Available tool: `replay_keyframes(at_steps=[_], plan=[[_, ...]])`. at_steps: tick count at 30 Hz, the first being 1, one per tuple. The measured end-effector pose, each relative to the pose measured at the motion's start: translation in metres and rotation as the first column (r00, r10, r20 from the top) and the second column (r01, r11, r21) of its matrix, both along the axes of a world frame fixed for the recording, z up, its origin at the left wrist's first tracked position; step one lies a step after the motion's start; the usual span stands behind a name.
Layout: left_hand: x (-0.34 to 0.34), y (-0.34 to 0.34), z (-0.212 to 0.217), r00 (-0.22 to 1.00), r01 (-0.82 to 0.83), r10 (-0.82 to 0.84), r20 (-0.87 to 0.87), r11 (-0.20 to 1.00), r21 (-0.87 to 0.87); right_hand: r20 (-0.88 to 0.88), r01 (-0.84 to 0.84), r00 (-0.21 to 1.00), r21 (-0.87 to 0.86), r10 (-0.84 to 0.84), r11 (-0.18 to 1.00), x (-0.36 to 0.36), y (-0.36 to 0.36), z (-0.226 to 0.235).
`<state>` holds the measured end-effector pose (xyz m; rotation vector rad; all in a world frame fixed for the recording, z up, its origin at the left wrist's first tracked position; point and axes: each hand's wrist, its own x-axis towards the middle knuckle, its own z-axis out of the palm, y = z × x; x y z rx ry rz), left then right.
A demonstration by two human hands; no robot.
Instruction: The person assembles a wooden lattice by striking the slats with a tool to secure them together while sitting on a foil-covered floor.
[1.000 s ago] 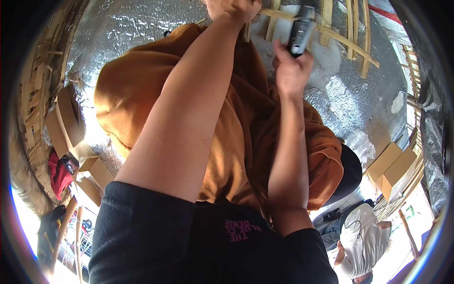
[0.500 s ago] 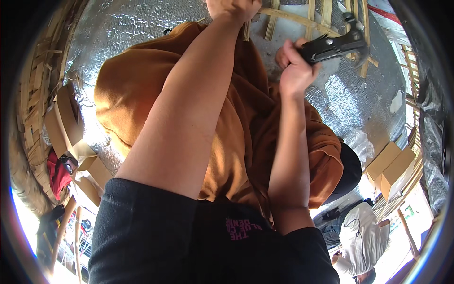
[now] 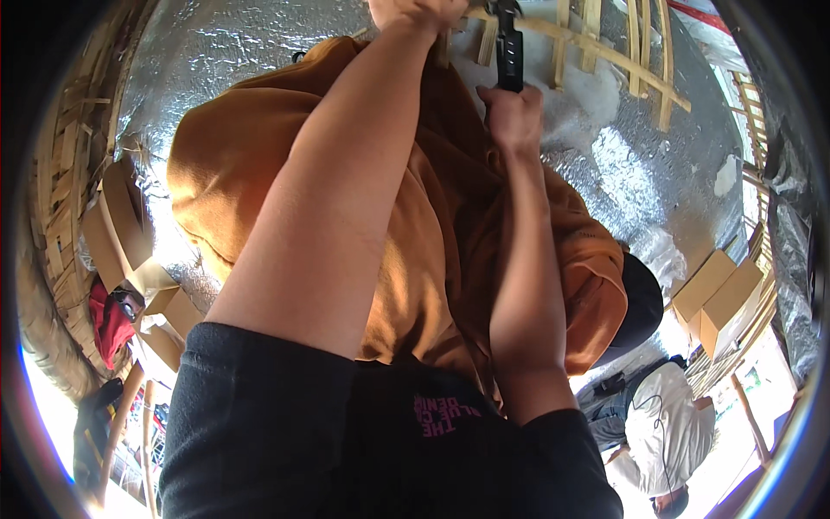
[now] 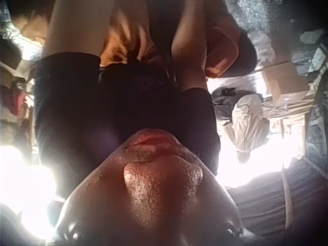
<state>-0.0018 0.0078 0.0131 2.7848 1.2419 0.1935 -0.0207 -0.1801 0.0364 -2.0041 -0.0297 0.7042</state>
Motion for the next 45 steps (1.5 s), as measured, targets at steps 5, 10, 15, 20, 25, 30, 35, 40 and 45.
replay_keyframes(at_steps=[5, 10, 15, 20, 25, 30, 35, 40, 45], plan=[[0.007, -0.015, 0.020, 0.999, 0.012, -0.016, -0.048, 0.996, -0.084, -0.025, 0.045, 0.999, 0.766, -0.040, 0.642, 0.011, 0.001, 0.050], [0.001, 0.000, 0.015, 0.996, 0.000, -0.004, -0.086, 0.999, -0.052, -0.062, -0.056, 0.996, 0.022, 0.058, 0.998, 0.002, -0.005, -0.007], [0.003, -0.013, 0.024, 0.990, 0.021, -0.034, -0.139, 0.996, -0.089, 0.129, 0.011, 0.991, 0.269, -0.047, 0.963, -0.001, -0.001, 0.013], [-0.003, -0.002, 0.026, 0.989, 0.016, -0.028, -0.142, 0.996, -0.089, -0.005, 0.126, 0.991, 0.338, -0.132, 0.933, 0.006, 0.001, -0.013], [0.007, -0.011, 0.007, 0.996, 0.017, -0.022, -0.089, 0.998, -0.057, 0.005, 0.180, 0.980, 0.418, -0.201, 0.890, 0.011, -0.011, 0.012], [0.004, -0.008, 0.026, 0.991, 0.022, -0.035, -0.127, 0.994, -0.103, 0.063, 0.172, 0.981, 0.158, -0.183, 0.972, 0.011, -0.005, 0.003], [0.000, -0.010, 0.020, 0.995, -0.003, -0.002, -0.097, 0.998, -0.058, 0.097, 0.105, 0.987, 0.205, -0.127, 0.973, 0.009, -0.005, 0.010], [0.009, -0.009, 0.026, 0.993, 0.015, -0.026, -0.111, 0.995, -0.097, -0.002, 0.083, 0.996, 0.434, -0.091, 0.897, 0.008, -0.004, 0.012], [0.001, -0.008, 0.026, 0.981, 0.018, -0.039, -0.191, 0.993, -0.113, 0.001, -0.070, 0.998, 0.100, 0.070, 0.993, 0.002, 0.000, 0.014]])
